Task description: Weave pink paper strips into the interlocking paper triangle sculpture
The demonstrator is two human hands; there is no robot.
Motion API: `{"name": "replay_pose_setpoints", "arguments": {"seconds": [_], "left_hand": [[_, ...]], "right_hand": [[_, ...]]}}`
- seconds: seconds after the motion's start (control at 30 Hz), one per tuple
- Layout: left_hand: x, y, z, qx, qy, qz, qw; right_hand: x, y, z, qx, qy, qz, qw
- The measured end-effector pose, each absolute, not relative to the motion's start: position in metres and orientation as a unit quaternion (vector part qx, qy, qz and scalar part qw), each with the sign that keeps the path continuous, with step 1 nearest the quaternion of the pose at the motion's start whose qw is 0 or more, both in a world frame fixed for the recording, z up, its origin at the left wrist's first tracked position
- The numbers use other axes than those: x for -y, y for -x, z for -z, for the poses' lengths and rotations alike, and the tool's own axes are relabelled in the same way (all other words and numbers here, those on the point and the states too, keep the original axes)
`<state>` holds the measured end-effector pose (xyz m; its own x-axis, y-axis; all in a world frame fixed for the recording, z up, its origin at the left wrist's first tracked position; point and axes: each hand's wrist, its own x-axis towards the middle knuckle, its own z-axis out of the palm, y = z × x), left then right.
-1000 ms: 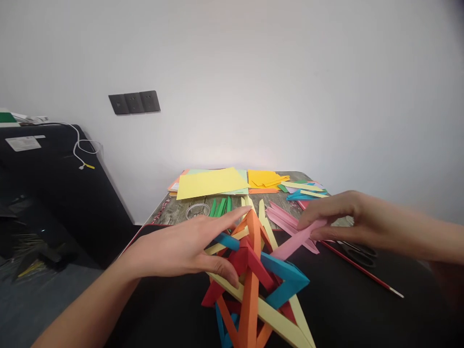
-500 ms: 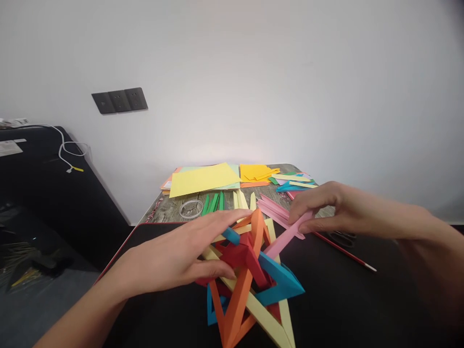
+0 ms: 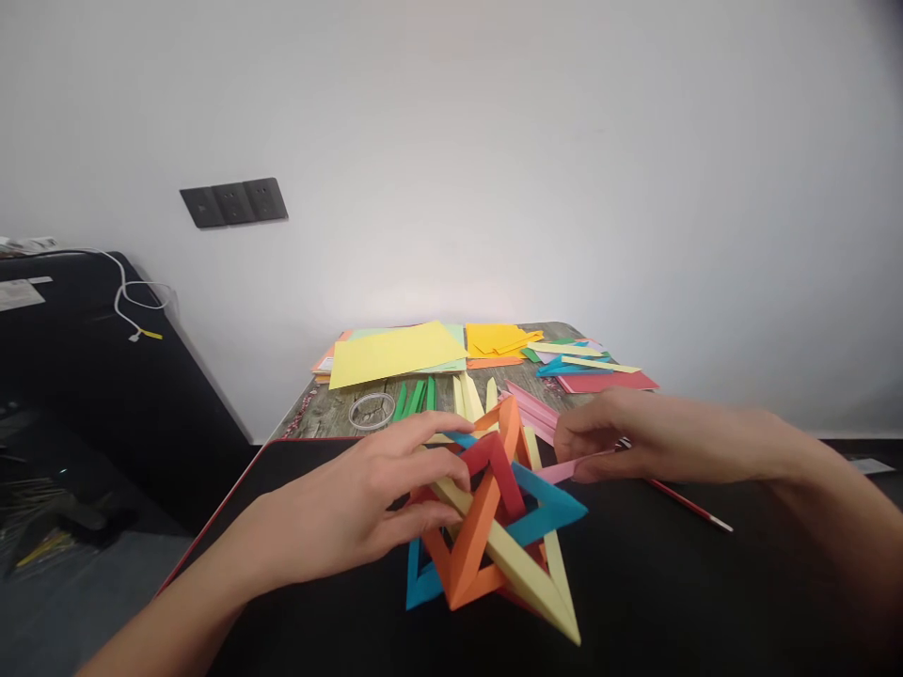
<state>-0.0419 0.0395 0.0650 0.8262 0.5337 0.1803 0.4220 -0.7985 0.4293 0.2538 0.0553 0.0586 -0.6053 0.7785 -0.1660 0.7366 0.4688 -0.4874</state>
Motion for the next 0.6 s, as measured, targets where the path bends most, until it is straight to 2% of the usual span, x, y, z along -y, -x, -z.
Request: {"name": "replay_pose_setpoints", "arguments": {"seconds": [0.4,0.53,0.6], "left_hand": [[-0.0426,0.0353,-0.0637,-0.221,-0.952,-0.157,0.14],[-0.0432,0.0361,-0.0607,-0.227,-0.949,-0.166,0.142],[-0.0436,0.0372,-0.0591,-0.227,-0.947,-0.171,0.15]], "right_hand": [[-0.0612,-0.2471,-0.0532,0.863,0.426,-0.27,0.035],[-0.0581,-0.2469,-0.0518,0.867,0.425,-0.255,0.045],[-0.0549,-0.2476,-0.0524,0.872,0.427,-0.223,0.084]]}}
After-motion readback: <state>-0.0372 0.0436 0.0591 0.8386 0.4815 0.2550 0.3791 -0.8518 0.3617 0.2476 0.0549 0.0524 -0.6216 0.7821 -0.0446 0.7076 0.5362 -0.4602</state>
